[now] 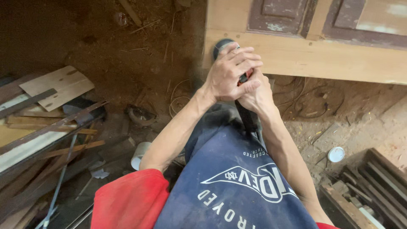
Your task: The person uses an orbital sander to remove old finish from a large wooden door. They move the sander across the flat surfaces and along the raised panels, systematically stripping the surface to reveal bare wood.
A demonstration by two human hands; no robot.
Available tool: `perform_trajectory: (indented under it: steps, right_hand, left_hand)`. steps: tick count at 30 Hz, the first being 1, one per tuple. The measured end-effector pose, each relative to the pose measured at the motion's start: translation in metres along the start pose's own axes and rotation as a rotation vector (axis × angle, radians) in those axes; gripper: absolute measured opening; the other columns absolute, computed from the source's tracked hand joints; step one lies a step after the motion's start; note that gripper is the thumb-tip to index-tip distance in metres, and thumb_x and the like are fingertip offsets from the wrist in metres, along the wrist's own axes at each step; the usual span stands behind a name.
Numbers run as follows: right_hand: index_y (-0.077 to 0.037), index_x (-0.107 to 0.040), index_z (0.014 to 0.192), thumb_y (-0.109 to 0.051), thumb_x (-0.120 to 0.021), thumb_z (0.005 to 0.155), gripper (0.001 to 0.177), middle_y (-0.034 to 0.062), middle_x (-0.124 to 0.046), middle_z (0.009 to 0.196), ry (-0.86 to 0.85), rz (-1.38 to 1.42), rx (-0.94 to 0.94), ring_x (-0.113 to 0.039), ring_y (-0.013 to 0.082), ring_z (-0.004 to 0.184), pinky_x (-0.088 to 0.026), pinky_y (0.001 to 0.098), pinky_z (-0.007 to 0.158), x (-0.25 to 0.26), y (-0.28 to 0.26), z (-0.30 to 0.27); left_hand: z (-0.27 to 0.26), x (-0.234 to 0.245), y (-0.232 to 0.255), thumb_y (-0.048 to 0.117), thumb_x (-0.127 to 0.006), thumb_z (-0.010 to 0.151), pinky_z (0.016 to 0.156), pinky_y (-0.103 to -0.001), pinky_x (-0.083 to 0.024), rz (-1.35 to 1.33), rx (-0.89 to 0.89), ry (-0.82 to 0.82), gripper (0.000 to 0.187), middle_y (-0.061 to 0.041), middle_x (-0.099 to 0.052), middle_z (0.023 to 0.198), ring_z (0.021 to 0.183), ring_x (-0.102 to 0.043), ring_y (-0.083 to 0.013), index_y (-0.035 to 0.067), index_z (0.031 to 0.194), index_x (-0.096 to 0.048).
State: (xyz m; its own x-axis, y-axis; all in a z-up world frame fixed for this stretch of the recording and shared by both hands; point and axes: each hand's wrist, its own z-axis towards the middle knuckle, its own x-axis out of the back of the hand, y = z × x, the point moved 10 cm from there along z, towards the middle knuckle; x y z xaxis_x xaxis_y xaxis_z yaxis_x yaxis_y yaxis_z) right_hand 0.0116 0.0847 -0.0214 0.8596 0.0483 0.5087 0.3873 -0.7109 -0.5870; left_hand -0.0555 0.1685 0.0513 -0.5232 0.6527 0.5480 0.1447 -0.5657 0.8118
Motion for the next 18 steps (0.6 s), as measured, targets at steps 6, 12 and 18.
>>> perform_trajectory:
  steps: [6,12,18]
  right_hand:
    - [-0.002,-0.048,0.129,-0.040,-0.087,0.072,0.079,0.0211,-0.070,0.112,-0.076,-0.027,-0.147,-0.070,0.0372,0.105,-0.055,0.0454,0.090,-0.014,-0.032,0.010]
    - [-0.004,-0.051,0.129,-0.023,-0.089,0.067,0.075,0.0145,-0.070,0.113,0.054,0.052,-0.228,-0.070,0.0272,0.101,-0.054,0.0383,0.089,0.033,-0.009,-0.005]
    - [-0.004,-0.057,0.126,-0.021,-0.086,0.067,0.068,0.0096,-0.070,0.113,0.218,0.347,-0.218,-0.067,0.0205,0.097,-0.057,0.0347,0.086,0.074,0.024,-0.022]
  left_hand:
    - [-0.025,0.063,-0.042,0.033,-0.061,0.105,0.115,-0.042,-0.052,-0.329,0.155,0.468,0.030,-0.008,-0.072,0.128,0.130,-0.067,-0.0246,0.008,0.118,-0.072]
    - [-0.091,0.113,-0.085,0.022,-0.053,0.110,0.108,-0.036,-0.056,-0.439,0.276,0.827,0.027,-0.011,-0.073,0.125,0.119,-0.069,-0.0212,0.002,0.120,-0.069]
    - [-0.145,0.106,-0.113,0.021,-0.050,0.111,0.104,-0.033,-0.053,-0.432,0.539,0.869,0.029,-0.011,-0.073,0.120,0.113,-0.068,-0.0188,-0.001,0.119,-0.068]
